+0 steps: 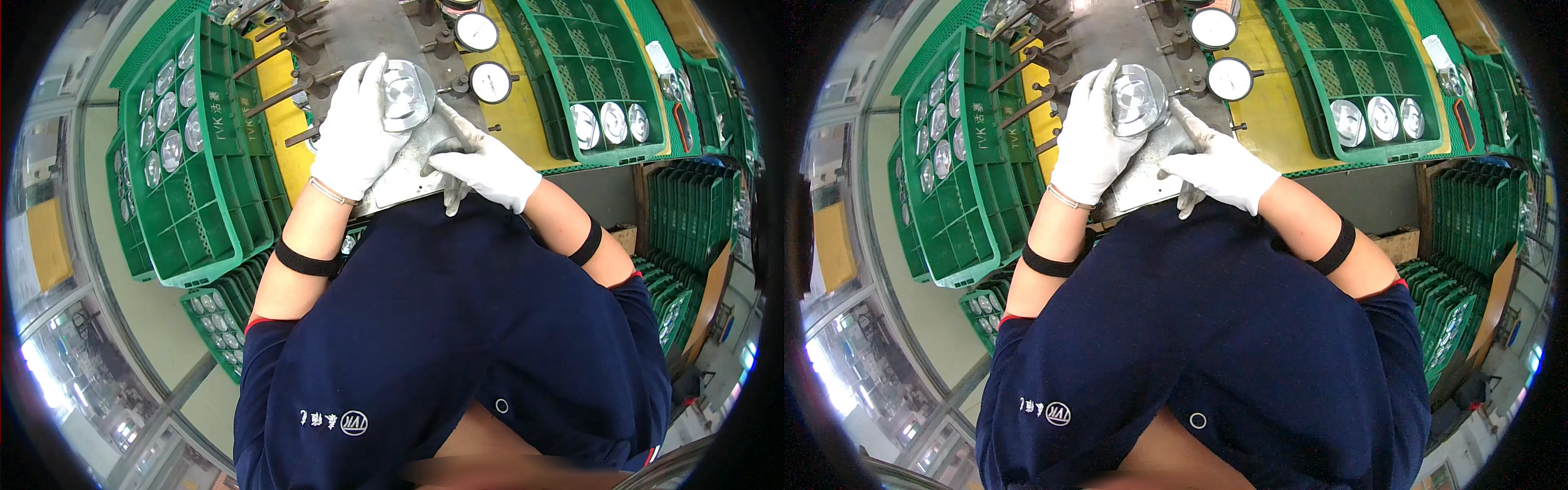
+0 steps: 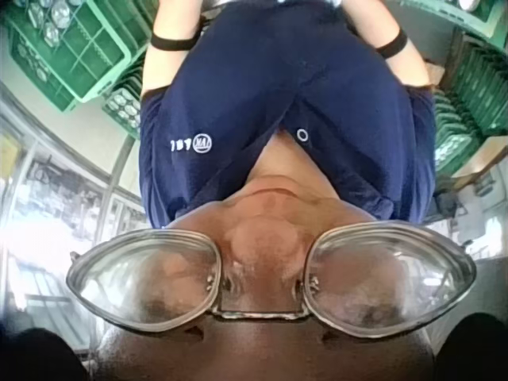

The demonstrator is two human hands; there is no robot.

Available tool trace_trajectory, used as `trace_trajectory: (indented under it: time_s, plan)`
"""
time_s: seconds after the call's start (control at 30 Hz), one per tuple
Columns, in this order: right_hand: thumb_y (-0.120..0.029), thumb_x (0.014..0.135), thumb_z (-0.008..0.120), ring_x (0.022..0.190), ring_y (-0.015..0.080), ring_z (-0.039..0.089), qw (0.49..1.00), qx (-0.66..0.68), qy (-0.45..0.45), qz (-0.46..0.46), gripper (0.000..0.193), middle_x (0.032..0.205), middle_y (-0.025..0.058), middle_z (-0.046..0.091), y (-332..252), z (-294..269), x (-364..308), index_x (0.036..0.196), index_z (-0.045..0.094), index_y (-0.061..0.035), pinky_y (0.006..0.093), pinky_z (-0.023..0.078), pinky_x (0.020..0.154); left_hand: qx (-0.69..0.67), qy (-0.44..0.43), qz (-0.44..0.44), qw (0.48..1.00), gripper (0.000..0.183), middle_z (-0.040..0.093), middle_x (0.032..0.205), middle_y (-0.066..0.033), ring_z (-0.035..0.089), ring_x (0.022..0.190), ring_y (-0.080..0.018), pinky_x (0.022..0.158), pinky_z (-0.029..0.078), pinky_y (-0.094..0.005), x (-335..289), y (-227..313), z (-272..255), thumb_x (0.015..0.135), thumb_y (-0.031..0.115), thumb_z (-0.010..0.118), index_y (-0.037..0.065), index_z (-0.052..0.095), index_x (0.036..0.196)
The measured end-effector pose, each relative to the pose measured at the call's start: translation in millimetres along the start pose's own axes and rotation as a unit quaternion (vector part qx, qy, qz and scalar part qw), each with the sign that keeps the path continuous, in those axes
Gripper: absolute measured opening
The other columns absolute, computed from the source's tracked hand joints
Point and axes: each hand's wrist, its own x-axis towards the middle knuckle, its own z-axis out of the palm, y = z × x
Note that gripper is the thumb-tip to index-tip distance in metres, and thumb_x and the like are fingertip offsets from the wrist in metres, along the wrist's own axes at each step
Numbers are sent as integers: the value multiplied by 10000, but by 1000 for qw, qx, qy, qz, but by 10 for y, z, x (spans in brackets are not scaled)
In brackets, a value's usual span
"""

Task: Inspecting metal engine pistons using a dial gauge fixture and sorting them into plastic crates.

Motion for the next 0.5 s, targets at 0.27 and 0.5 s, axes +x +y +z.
trace_trajectory:
  time_s: [0.27,0.5]
  plan:
    - [-167,941,656,1084,244,647,992,61,-55,-94,801,1313,145,583,-186,71,-286,1568,169,-61,375,620,770,-159,-88,17,983,884,583,1266,-197,614,1132,-339,972,505,-399,51,657,-637,611,236,889,-9,489,1360]
    - [-536,883,580,1196,286,580,942,148,16,-302,752,1314,155,579,-356,-413,-659,1430,448,-38,498,481,1012,-288,-357,294,839,164,596,683,-45,589,587,-136,450,377,-291,320,1233,-2313,833,164,632,107,629,680]
